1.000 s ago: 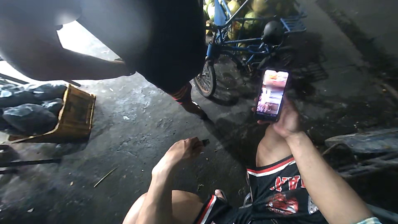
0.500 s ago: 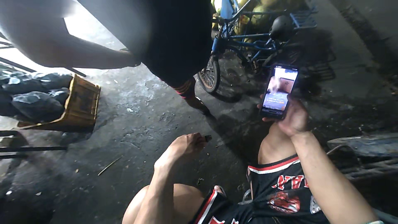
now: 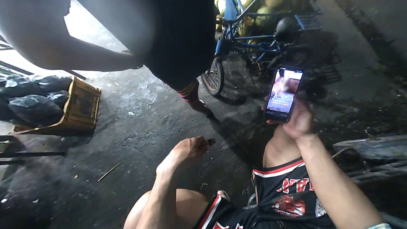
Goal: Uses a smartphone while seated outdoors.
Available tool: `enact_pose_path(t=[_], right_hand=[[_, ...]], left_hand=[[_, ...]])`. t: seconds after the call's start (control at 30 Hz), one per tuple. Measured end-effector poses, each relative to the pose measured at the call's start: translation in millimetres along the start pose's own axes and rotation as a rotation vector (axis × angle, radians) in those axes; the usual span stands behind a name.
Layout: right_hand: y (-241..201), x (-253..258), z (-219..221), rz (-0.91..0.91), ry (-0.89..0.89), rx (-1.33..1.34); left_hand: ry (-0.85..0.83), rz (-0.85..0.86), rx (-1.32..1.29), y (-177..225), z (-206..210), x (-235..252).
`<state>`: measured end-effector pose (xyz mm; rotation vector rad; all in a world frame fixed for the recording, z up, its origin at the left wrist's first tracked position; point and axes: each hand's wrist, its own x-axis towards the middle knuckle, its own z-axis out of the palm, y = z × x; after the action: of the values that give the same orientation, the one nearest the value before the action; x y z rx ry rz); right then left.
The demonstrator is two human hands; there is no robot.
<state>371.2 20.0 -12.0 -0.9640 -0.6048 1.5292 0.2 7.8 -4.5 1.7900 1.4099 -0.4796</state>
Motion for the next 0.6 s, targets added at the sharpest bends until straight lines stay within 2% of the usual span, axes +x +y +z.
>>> enact_pose_path(t=[0.3, 0.6], right_hand=[[0.0, -0.7, 3.8, 0.011, 0.057, -0.005], [2.9, -0.6, 1.0, -0.034, 0.021, -0.088]], left_hand=[[-0.001, -0.002, 0.001, 1.2, -0.3, -3.3], [0.0, -0.003, -0.004, -1.0, 1.4, -3.0]])
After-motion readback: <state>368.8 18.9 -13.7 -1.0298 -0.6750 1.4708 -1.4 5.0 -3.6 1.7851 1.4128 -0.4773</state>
